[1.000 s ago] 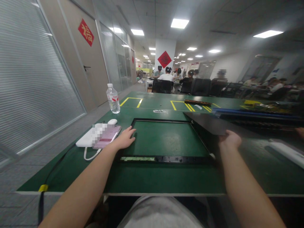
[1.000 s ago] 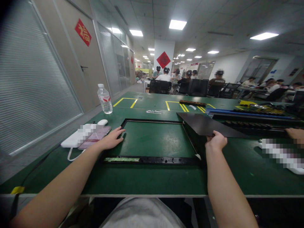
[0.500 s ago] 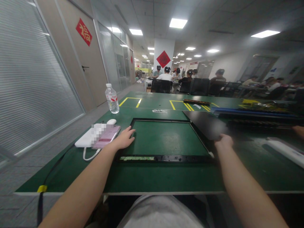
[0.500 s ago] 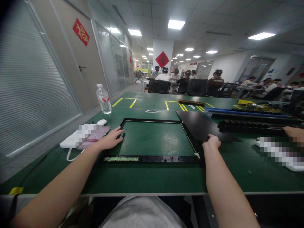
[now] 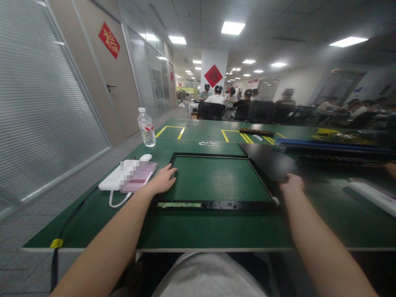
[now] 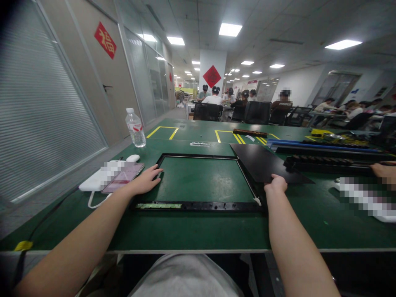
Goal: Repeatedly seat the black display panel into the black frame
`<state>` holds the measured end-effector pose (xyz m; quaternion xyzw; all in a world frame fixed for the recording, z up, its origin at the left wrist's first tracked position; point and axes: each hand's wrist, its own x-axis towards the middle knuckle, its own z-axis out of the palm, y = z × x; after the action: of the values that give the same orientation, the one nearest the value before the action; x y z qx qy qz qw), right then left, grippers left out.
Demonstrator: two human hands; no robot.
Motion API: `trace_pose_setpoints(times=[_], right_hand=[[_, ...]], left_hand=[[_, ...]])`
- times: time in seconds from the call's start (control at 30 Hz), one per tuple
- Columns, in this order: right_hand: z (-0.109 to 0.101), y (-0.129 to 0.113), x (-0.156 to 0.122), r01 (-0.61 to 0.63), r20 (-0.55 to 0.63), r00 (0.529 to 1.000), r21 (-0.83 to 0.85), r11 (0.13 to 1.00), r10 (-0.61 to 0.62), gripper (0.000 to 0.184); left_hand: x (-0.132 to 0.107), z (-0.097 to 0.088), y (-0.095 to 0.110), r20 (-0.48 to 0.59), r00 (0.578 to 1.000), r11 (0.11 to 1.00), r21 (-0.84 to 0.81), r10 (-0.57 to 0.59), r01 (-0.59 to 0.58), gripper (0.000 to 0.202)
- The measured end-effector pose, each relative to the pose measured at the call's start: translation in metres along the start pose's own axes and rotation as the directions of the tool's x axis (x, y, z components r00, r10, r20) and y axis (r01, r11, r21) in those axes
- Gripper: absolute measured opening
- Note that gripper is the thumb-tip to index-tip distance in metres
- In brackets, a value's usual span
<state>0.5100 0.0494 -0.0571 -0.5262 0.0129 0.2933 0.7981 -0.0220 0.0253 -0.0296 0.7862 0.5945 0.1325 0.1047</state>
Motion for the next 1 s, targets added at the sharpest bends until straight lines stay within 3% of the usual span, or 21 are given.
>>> trace_pose_setpoints(times=[0.53, 0.73, 1.0], right_hand=[[0.007, -0.009, -0.028, 0.009, -0.053, 0.999, 0.035, 0.999, -0.007, 0.039], [0.008, -0.02, -0.037, 0.093, 0.113, 0.988, 0.11, 0.99, -0.105, 0.031], [0.011, -0.033, -0.074, 0.171, 0.2, 0.958, 0.173, 0.97, -0.204, 0.028]], left_hand=[[-0.002, -0.002, 0.002, -0.028, 1.0, 1.0, -0.03, -0.002, 0.001, 0.059], [-0.002, -0.003, 0.003, -0.048, 0.999, 0.998, -0.055, 0.004, -0.007, 0.058], [0.001, 0.001, -0.001, -0.091, 0.995, 0.997, -0.065, 0.033, -0.039, 0.057]])
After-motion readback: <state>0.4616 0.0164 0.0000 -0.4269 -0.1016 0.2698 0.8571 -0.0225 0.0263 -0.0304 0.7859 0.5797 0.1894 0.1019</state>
